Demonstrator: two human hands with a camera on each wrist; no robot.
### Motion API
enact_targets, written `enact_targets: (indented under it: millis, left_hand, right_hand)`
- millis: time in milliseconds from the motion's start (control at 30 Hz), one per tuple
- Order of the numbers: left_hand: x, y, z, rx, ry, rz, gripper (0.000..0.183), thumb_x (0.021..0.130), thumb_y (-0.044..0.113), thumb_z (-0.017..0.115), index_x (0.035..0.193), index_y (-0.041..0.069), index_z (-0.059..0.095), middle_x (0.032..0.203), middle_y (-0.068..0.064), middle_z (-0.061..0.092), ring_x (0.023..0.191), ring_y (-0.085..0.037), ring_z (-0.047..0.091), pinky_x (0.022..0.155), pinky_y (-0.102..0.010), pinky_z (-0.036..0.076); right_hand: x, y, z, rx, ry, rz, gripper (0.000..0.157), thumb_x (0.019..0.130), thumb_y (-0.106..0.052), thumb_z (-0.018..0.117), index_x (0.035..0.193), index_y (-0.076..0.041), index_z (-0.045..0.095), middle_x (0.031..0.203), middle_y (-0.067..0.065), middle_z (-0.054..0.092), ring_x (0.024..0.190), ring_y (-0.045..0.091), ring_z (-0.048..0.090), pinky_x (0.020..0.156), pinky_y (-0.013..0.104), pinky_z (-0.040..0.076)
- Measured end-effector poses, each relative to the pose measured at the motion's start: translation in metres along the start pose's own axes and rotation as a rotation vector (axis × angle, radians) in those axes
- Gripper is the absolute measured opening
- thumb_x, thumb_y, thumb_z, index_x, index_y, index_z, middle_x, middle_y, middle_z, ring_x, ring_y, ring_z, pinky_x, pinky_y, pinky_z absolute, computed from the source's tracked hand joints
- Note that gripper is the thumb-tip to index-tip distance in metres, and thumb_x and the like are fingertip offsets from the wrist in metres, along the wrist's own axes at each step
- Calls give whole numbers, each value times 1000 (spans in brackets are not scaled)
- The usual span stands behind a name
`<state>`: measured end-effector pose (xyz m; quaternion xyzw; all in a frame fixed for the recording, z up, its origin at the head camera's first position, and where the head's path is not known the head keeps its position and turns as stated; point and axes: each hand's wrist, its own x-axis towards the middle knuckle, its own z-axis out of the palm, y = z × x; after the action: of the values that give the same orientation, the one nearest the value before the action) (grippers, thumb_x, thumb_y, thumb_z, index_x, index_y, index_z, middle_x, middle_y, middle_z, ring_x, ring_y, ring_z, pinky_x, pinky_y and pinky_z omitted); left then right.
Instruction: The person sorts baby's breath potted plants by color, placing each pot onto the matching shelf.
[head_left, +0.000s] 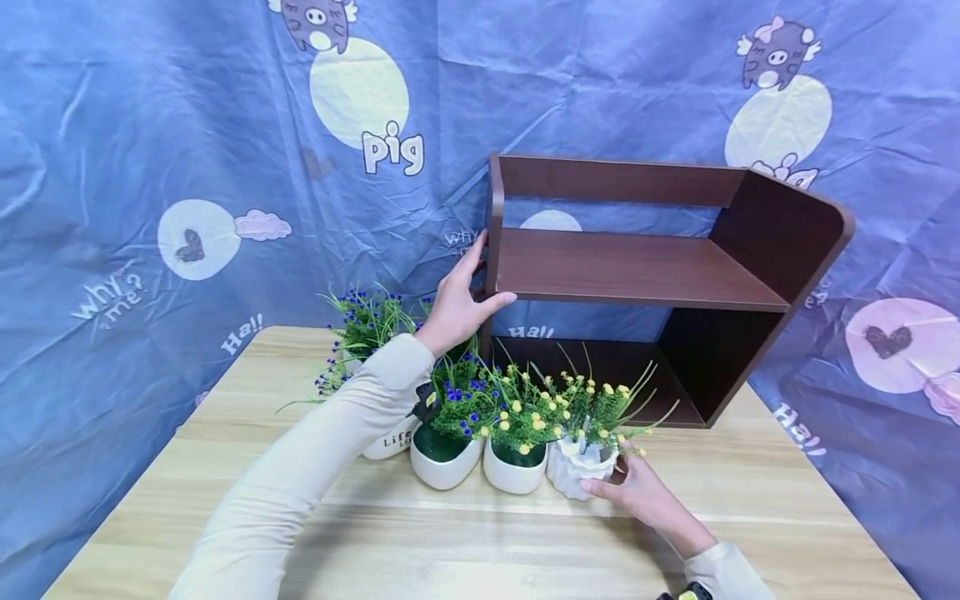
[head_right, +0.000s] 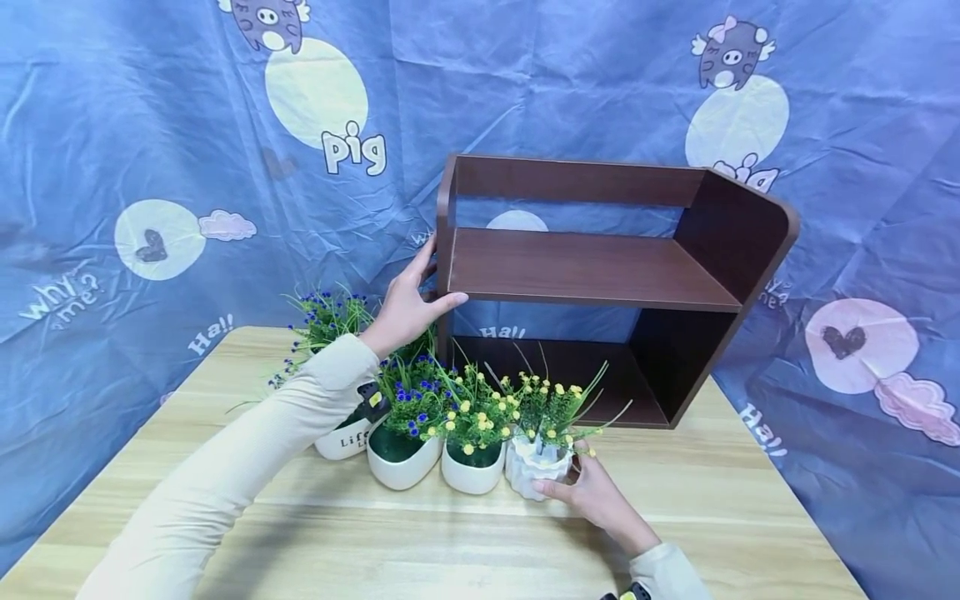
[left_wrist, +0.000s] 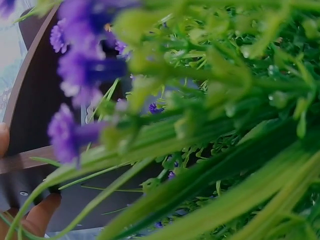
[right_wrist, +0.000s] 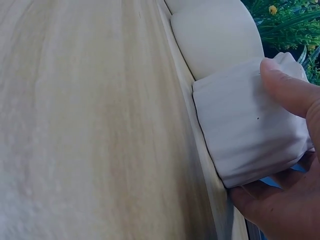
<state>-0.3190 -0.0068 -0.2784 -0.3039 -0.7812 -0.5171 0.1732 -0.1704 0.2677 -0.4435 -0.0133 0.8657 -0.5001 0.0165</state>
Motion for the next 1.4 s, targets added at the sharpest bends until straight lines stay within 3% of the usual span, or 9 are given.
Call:
enact_targets:
  millis: [133,333,567,700,867,1067,1200,1400]
  left_hand:
    - [1,0,2,-5,-1,4,88,76,32,68,142,31,10,144,10,22,123,-12,38,85,-27,47]
    - [1,0,1,20,7,-1,89,75,33,68,143,27,11,144,8,24,123,-12,39,83,-26,47]
    - [1,-1,1,30,0,-16,89,75,35,68,141,36,9,144,10,22,123,-12,38,83,-24,47]
    - [1,0,1,34,5,-10,89,75,34,69,142,32,10,144,9,23,123,-12,39,83,-24,47]
    - [0,0,2,34,7,-7,89,75,34,69,141,35,10,144,7,25,123,-12,39,83,-24,47]
    - [-2,-1,2,22,6,-3,89,75,34,69,141,35,10,143,4,26,123,-14,38,85,-32,47]
    - [-1,-2,2,2,5,2,88,75,34,69,142,34,11,143,5,25,123,-15,38,84,-34,48]
    - [1,-3,1,19,3,2,89,75,35,68,141,36,10,144,8,23,123,-13,39,83,-28,48]
  right_hand:
    - [-2,1,-1,7,-5,15,92,65,-26,77,135,1,23,115,17,54,105,26,53,95,42,37]
    - [-2,1,-2,-33,5,-23,84,66,-29,77,130,0,31,116,19,54,107,28,52,94,42,38]
    - [-6,0,1,-151,45,-69,69,65,-35,77,120,-4,49,105,9,62,94,18,57,86,35,45]
    - [-5,0,5,-124,55,-88,71,63,-35,77,119,-3,48,102,9,63,94,19,58,86,37,45]
    - [-5,-2,10,-46,81,-64,61,61,-31,79,108,-2,52,89,8,64,77,15,60,70,25,50]
    - [-11,-2,7,12,97,-45,65,60,-26,80,112,-1,49,90,10,65,76,13,61,69,22,50]
    - [-16,0,2,-15,125,-49,59,60,-25,81,106,0,54,89,9,65,75,12,61,69,22,50]
    - [-25,-2,-11,-105,175,-60,58,61,-28,80,107,-2,55,88,7,66,75,10,61,69,22,50]
